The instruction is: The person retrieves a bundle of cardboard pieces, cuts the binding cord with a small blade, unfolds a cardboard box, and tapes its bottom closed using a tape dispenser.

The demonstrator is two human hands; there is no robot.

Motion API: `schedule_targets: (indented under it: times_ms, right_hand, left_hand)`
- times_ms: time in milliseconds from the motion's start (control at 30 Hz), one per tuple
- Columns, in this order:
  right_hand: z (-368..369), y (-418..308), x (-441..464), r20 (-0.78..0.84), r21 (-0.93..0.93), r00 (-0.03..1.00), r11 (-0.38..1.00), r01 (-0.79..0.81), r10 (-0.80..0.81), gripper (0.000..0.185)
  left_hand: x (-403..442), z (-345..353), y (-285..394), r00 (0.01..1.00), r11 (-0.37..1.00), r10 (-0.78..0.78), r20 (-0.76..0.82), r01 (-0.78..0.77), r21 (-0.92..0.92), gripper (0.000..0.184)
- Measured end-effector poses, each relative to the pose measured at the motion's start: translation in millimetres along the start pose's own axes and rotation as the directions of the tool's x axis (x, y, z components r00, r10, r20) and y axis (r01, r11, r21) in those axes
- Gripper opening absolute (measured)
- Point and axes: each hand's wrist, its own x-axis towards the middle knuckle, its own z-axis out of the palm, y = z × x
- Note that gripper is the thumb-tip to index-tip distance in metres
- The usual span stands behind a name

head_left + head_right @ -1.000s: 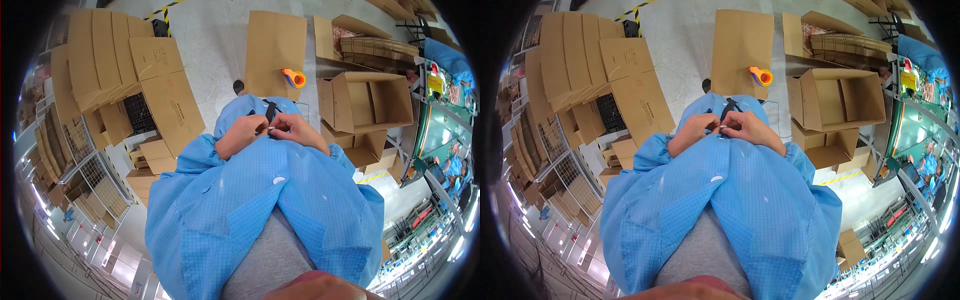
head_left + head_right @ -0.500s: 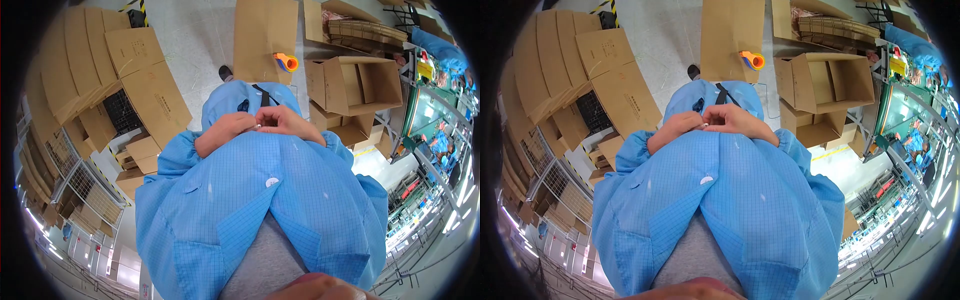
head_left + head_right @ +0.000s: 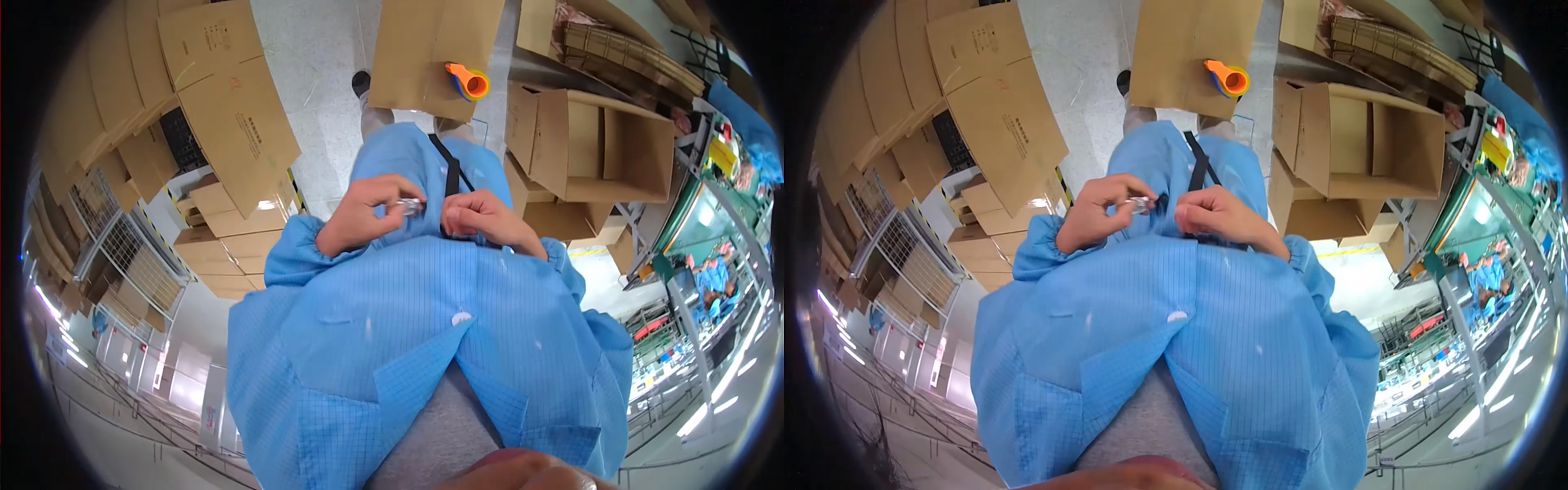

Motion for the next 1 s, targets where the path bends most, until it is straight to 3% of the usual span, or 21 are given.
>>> schedule_targets:
  times_ms: [33,67,133,233,300,367,400,467,500,533,567,600,667,800,867,933,1000]
  right_hand:
    - [-24,13,3,-0.135,-0.016,0.991,1.0,-0.026,0.023,0.027]
    - [-49,28,6,-0.269,-0.028,0.962,0.998,-0.056,0.047,0.029]
    - [-112,52,24,-0.409,-0.155,0.911,0.98,-0.127,0.054,0.03]
    - [-222,99,73,-0.524,-0.49,0.839,0.858,-0.154,-0.148,0.027]
    - [-295,137,110,-0.586,-0.574,0.8,0.762,-0.3,-0.126,0.034]
    - [-339,155,145,-0.69,-0.654,0.699,0.573,-0.494,-0.186,0.049]
    - [-358,167,166,-0.68,-0.657,0.712,0.574,-0.488,-0.173,0.049]
    - [-384,194,198,-0.69,-0.708,0.689,0.405,-0.578,-0.223,0.053]
    - [-387,197,211,-0.688,-0.707,0.694,0.414,-0.574,-0.212,0.053]
    - [-389,198,222,-0.708,-0.679,0.699,0.371,-0.634,-0.102,0.052]
    - [-392,200,227,-0.726,-0.651,0.688,0.319,-0.689,0.005,0.051]
    - [-397,207,231,-0.73,-0.645,0.684,0.326,-0.691,0.004,0.051]
    - [-403,217,241,-0.754,-0.643,0.65,0.312,-0.699,-0.098,0.05]
    - [-406,219,216,-0.67,-0.723,0.727,0.354,-0.593,-0.15,0.05]
    - [-383,218,179,-0.469,-0.599,0.85,0.794,-0.104,-0.242,0.041]
    - [-338,200,140,-0.564,-0.528,0.826,0.771,-0.357,-0.003,0.035]
    - [-289,199,99,-0.568,-0.485,0.82,0.775,-0.404,0.071,0.035]
  left_hand:
    - [3,2,-15,0.991,0.972,-0.091,-0.102,0.066,-0.227,0.02]
    - [8,7,-28,0.989,0.971,-0.097,-0.116,0.068,-0.231,0.02]
    - [11,24,-55,0.86,0.817,-0.461,-0.219,0.315,-0.482,0.02]
    - [0,54,-117,0.812,0.825,-0.493,-0.313,0.321,-0.466,0.01]
    - [-12,80,-144,0.775,0.811,-0.522,-0.356,0.321,-0.489,0.013]
    - [-22,104,-162,0.74,0.723,-0.624,-0.252,0.424,-0.545,0.015]
    - [-23,115,-166,0.716,0.685,-0.668,-0.201,0.487,-0.542,0.014]
    - [-38,142,-184,0.732,0.731,-0.666,-0.141,0.605,-0.314,0.01]
    - [-42,147,-182,0.658,0.624,-0.753,-0.008,0.71,-0.325,0.015]
    - [-47,153,-177,0.647,0.613,-0.763,-0.002,0.722,-0.323,0.015]
    - [-50,158,-170,0.54,0.496,-0.826,0.16,0.832,-0.247,0.018]
    - [-54,160,-166,0.409,0.382,-0.861,0.301,0.912,-0.146,0.021]
    - [-69,162,-158,0.458,0.451,-0.805,0.378,0.885,-0.111,0.028]
    - [-98,184,-145,0.405,0.369,-0.891,0.203,0.909,-0.195,0.029]
    - [-117,189,-141,0.403,0.381,-0.911,0.087,0.904,-0.193,0.03]
    - [-143,191,-141,0.412,0.41,-0.911,-0.016,0.902,-0.132,0.031]
    - [-219,205,-183,0.543,0.512,-0.836,0.082,0.824,-0.242,0.029]
